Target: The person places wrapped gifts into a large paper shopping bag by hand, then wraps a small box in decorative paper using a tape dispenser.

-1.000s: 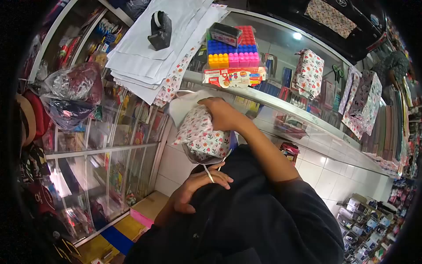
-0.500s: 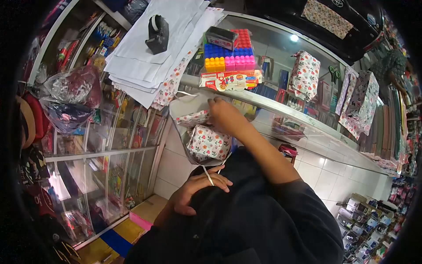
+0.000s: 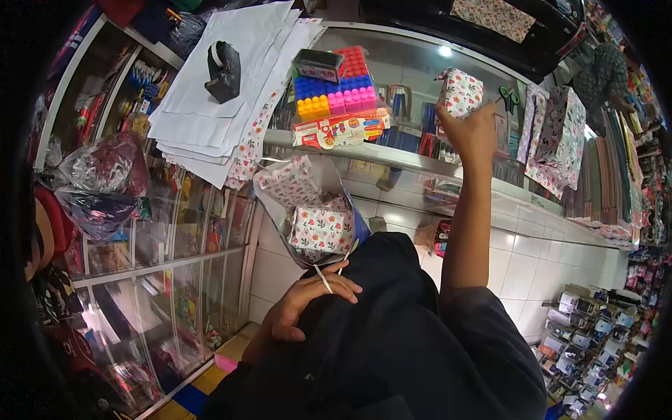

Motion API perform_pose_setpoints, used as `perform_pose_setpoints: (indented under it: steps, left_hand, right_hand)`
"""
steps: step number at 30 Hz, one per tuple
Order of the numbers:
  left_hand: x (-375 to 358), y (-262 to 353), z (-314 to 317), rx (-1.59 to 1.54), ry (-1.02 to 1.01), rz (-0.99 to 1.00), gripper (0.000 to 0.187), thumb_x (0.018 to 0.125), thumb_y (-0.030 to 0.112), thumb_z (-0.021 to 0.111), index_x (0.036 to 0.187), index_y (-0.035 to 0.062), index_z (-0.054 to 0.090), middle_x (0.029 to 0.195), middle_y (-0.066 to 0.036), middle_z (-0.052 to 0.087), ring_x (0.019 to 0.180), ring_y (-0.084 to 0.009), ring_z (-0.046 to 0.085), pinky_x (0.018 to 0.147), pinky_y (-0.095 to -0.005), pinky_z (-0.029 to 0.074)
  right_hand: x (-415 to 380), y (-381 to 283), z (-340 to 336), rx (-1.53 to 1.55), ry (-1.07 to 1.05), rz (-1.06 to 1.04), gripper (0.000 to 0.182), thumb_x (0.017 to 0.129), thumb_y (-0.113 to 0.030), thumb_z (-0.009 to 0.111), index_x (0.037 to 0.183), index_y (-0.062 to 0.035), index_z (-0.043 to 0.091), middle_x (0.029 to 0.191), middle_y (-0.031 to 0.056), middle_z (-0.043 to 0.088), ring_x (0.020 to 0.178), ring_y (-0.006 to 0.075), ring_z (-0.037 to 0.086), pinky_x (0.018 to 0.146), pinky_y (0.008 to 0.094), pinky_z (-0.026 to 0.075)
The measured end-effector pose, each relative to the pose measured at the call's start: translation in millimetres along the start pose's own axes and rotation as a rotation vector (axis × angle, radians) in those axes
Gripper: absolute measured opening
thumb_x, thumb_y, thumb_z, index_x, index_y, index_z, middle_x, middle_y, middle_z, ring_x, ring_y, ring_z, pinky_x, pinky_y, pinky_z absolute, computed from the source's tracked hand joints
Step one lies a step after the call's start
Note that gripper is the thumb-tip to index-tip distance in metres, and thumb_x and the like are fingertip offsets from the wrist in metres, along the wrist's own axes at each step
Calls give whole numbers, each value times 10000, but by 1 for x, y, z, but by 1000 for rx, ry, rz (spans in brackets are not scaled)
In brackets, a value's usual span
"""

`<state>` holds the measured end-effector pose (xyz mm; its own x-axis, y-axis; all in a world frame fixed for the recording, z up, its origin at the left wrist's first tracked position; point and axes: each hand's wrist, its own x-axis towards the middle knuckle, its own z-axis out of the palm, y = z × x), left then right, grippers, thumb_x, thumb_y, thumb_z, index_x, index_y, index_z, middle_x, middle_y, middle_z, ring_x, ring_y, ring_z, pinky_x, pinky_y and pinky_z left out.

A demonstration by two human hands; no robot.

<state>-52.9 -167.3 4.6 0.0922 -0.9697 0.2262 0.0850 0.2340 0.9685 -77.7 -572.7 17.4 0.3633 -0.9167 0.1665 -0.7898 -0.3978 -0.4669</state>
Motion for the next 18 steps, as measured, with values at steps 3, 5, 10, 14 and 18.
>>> perform_pose_setpoints:
  steps: [3, 5, 10, 14, 18]
  left_hand:
    - [1, -1, -2, 13, -7, 5, 875, 829, 678, 561, 1355, -22, 554, 1302, -166, 646, 1348, -363, 544, 1239, -651, 125]
    - [1, -1, -2, 16, -12, 7, 873, 829, 673, 562, 1354, -24, 553, 1303, -165, 644, 1348, -361, 545, 1241, -649, 123]
    - [-1, 1, -2, 14, 6, 9, 872, 832, 672, 560, 1346, -32, 553, 1317, -162, 631, 1348, -357, 545, 1248, -639, 120]
    - [0, 7, 0, 34, 27, -24, 901, 820, 710, 535, 1305, -49, 580, 1275, -176, 651, 1317, -384, 569, 1241, -637, 131]
    - [2, 6, 2, 53, 35, -35, 931, 802, 733, 519, 1272, -67, 602, 1232, -184, 676, 1297, -410, 586, 1235, -639, 140]
  right_hand:
    - [-1, -1, 3, 24, 47, -13, 1030, 719, -527, 854, 1423, 90, 424, 1269, 389, 615, 1190, 476, 637, 1008, 453, 511]
    - [-7, 1, -8, 61, 52, -24, 984, 721, -463, 848, 1426, 79, 426, 1240, 352, 642, 1138, 446, 666, 977, 442, 528]
    - [-36, 16, -34, 725, -293, -113, 810, 711, -179, 825, 1422, 15, 489, 1197, 238, 688, 1068, 304, 701, 945, 396, 554]
    - [-84, -29, -52, 808, -747, -413, 803, 669, -118, 804, 1424, -53, 538, 1172, 176, 694, 1066, 248, 675, 943, 362, 528]
    - [-127, -84, -9, 500, -931, -432, 773, 666, -374, 854, 1316, -8, 648, 1236, 234, 684, 1162, 321, 666, 1023, 392, 502]
